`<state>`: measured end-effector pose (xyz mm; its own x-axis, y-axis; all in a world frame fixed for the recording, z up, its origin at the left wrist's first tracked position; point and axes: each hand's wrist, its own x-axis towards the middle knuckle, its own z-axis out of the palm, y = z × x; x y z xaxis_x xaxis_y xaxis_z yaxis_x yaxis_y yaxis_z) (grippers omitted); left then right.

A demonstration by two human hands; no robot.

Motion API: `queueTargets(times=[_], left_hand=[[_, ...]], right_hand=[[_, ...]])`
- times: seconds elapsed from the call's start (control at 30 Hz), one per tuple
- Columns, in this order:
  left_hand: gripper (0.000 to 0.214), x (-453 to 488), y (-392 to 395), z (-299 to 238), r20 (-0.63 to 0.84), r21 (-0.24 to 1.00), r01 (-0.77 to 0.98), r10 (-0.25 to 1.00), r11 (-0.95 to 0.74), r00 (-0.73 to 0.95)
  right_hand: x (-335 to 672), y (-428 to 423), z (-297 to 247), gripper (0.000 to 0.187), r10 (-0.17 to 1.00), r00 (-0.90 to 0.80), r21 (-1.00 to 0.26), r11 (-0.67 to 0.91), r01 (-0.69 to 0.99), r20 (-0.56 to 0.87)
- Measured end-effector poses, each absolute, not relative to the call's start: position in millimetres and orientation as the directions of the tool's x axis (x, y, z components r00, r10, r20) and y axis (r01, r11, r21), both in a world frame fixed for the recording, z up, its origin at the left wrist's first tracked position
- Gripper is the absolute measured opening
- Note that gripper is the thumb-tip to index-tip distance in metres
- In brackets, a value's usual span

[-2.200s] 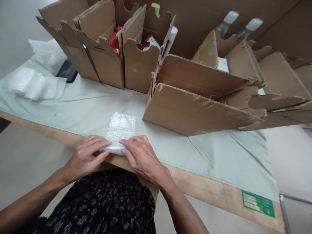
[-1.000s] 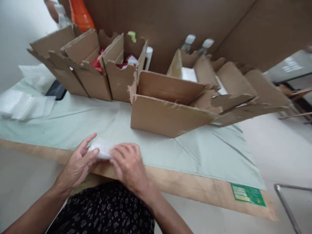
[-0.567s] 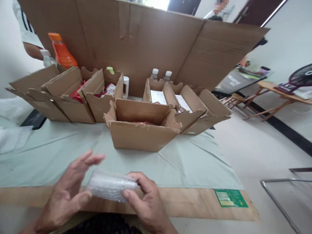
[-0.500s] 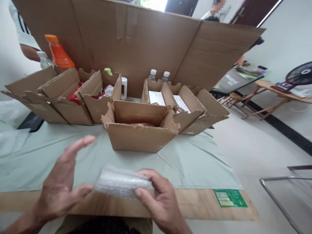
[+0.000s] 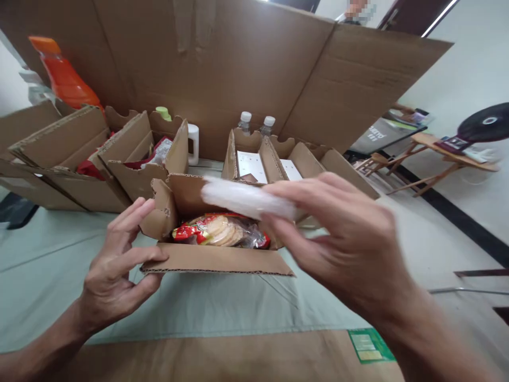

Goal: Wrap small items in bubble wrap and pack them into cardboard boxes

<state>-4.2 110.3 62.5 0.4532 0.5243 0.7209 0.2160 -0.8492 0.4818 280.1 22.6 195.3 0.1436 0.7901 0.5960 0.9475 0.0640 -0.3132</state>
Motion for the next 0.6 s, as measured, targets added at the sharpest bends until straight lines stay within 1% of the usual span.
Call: queueTargets(times=[0.03,0.1,0.13,0.17,0.23,0.27,0.33,0.37,0.4,0.47,0.5,0.53,0.57,0.6], left_hand=[[0.026,-3,111,62,0.719,0.487,0.217,0.529,-0.846,0.451],[0.026,-2,113,60,0.72,0.487,0.219,0.531,-0.845,0.446],[0.026,-2,113,59,0.722,0.486,0.22,0.531,-0.846,0.444],[0.026,-2,113,58,0.722,0.488,0.22,0.532,-0.845,0.443],[0.025,-2,112,56,0.719,0.497,0.209,0.535,-0.842,0.444],[0.024,-2,112,55,0.717,0.502,0.201,0.535,-0.841,0.446],[0.023,-2,112,55,0.712,0.508,0.189,0.533,-0.84,0.457],[0.024,-3,111,55,0.709,0.511,0.184,0.532,-0.84,0.463],[0.028,-3,111,55,0.705,0.518,0.181,0.537,-0.836,0.462],[0.044,-7,111,56,0.698,0.556,0.178,0.573,-0.812,0.429],[0.055,-10,110,56,0.69,0.59,0.172,0.603,-0.789,0.399],[0.067,-13,109,55,0.677,0.63,0.163,0.64,-0.759,0.365],[0.077,-17,108,54,0.654,0.673,0.151,0.678,-0.724,0.334],[0.084,-21,107,52,0.623,0.716,0.139,0.716,-0.684,0.315]], right_hand=[[267,41,197,0.022,0.83,-0.037,-0.187,0.169,0.968,0.557],[244,77,193,0.022,0.851,-0.356,0.025,0.376,0.926,0.387],[234,94,187,0.02,0.843,-0.451,0.087,0.446,0.891,0.293],[226,111,180,0.019,0.834,-0.512,0.126,0.496,0.859,0.207],[211,141,161,0.021,0.811,-0.581,0.14,0.57,0.81,0.063],[205,152,152,0.022,0.806,-0.592,0.118,0.586,0.801,0.019],[201,168,141,0.021,0.806,-0.591,0.032,0.592,0.806,-0.019],[202,169,140,0.021,0.807,-0.59,-0.024,0.589,0.808,-0.018],[206,166,144,0.024,0.81,-0.586,-0.08,0.584,0.808,-0.003],[221,144,158,0.032,0.832,-0.551,-0.181,0.553,0.813,0.067],[231,124,167,0.031,0.859,-0.498,-0.223,0.512,0.829,0.12],[241,100,175,0.027,0.892,-0.41,-0.258,0.448,0.856,0.191],[251,73,181,0.027,0.912,-0.266,-0.292,0.359,0.887,0.313],[261,45,184,0.029,0.925,-0.056,-0.335,0.193,0.922,0.377]])
